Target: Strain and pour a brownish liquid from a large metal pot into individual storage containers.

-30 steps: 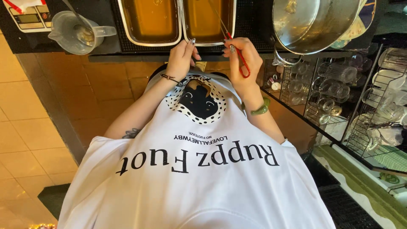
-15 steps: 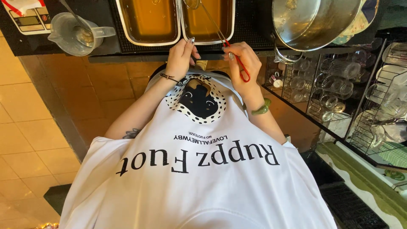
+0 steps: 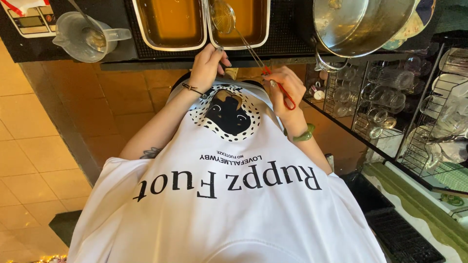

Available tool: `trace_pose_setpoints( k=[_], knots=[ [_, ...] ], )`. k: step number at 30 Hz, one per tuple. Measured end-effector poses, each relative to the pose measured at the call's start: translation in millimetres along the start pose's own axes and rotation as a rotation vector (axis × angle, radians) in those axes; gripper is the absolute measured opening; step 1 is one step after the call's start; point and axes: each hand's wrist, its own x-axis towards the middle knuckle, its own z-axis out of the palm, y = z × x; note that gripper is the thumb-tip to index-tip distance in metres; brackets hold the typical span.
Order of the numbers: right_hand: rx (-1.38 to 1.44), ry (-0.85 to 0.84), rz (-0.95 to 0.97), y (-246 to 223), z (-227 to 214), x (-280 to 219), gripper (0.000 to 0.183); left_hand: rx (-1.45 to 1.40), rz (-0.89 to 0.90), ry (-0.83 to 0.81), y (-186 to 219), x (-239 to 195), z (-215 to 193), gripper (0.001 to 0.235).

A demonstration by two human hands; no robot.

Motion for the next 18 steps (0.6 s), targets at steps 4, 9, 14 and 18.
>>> trace_pose_setpoints(
  k=[4, 9, 14, 18],
  knots=[
    [0.028, -0.007, 0.062, 0.1, -2.3, -9.3, 0.012, -0.003, -0.028, -0.003, -0.1, 0.5, 0.3, 0.029],
    [0.073, 0.007, 0.078, -9.4, -3.7, -9.8, 0.014, -0.042, -0.055, -0.009, -0.1, -0.2, -0.3, 0.028],
    [0.143, 0.044, 0.146, -13.7, -6.2, -14.5, 0.016, -0.11, -0.023, -0.025, -7.5, 0.8, -0.9, 0.024],
    [0.122, 0.061, 0.094, -12.4, -8.8, -17.2, 0.016, -0.078, -0.012, -0.023, -7.6, 0.3, 0.0, 0.023]
  ],
)
